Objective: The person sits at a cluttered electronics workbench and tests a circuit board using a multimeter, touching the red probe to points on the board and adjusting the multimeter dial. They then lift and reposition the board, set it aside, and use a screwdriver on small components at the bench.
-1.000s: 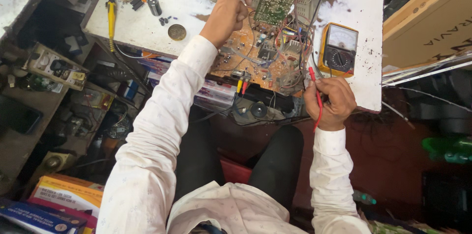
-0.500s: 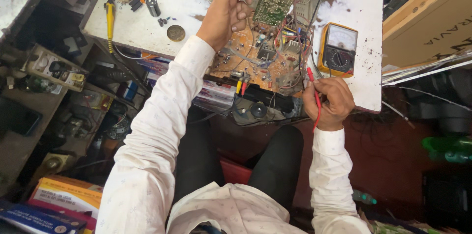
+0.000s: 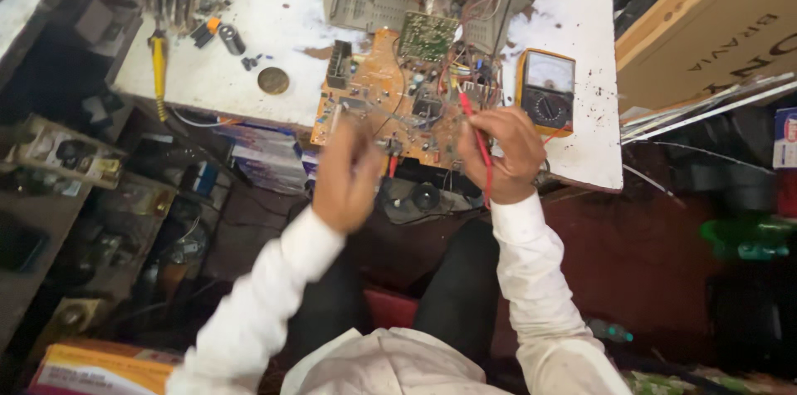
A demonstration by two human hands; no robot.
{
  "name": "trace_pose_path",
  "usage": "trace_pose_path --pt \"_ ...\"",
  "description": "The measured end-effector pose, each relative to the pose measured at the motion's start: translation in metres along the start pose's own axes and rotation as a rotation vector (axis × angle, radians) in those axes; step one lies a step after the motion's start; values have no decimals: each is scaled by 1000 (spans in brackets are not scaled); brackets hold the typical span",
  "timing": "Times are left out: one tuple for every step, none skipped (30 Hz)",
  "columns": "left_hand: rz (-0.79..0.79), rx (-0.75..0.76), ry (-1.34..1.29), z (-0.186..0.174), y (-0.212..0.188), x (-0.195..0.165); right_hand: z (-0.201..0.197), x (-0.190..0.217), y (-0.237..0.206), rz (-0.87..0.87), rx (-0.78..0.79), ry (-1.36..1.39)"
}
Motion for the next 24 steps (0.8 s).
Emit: trace_pose_path --pt "306 32 112 0 -24 11 2 1 2 18 10 -1" --pt "277 147 131 1 -49 26 5 1 4 32 11 24" --pt "247 248 283 3 -70 43 7 -1 6 48 14 51" --pt "213 349 432 5 -88 62 9 -2 7 66 21 82" --pt "151 434 545 4 -107 80 11 -3 7 73 34 73" --pt "91 517 658 1 -126 97 13 -4 6 77 45 66" --pt "30 495 652 -5 -145 110 16 -6 5 77 52 59" --pt "-33 473 646 -11 -163 121 17 -8 4 84 47 61" --pt "-95 450 640 -17 -180 130 19 -9 2 91 41 62" --pt "-102 397 629 -21 -194 137 21 -10 0 96 34 61" --pt "-109 347 616 -24 -206 141 24 -11 -2 141 9 107" --pt "-116 298 603 -26 -214 145 28 -12 -4 188 -16 153" --pt "-141 270 654 -26 -218 149 31 -13 -6 234 -41 198" --pt "-163 240 705 -25 -219 151 34 -14 -7 222 -59 198" --pt "-184 212 757 -24 -220 153 37 -15 -8 212 -77 198" --pt "-257 211 790 -23 -219 154 40 -16 -8 202 -93 196" --pt "-329 210 823 -21 -216 156 42 -17 -8 208 -106 201" --pt "-398 206 856 -20 -213 157 44 -18 -8 210 -121 204" --pt "-392 187 867 -19 -212 157 45 -19 -7 211 -138 206" --pt "-385 170 877 -19 -212 156 46 -20 -6 187 -143 164" --pt "-379 154 887 -18 -212 157 46 -21 -5 165 -146 120" --pt "-420 116 880 -17 -211 157 47 -21 -4 143 -149 76" --pt "-461 79 873 -16 -212 158 47 -21 -2 144 -155 85" --pt "-503 43 866 -16 -212 159 49 -22 -1 144 -162 94"
Point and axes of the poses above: each hand's wrist, its own y-axis towards the middle knuckle, its own z-axis out of the palm, x = y × z, the point moved 1 cm from there along y, towards the middle knuckle, and after that the axes turned 13 degrees about -z, right-handed, at the moved point
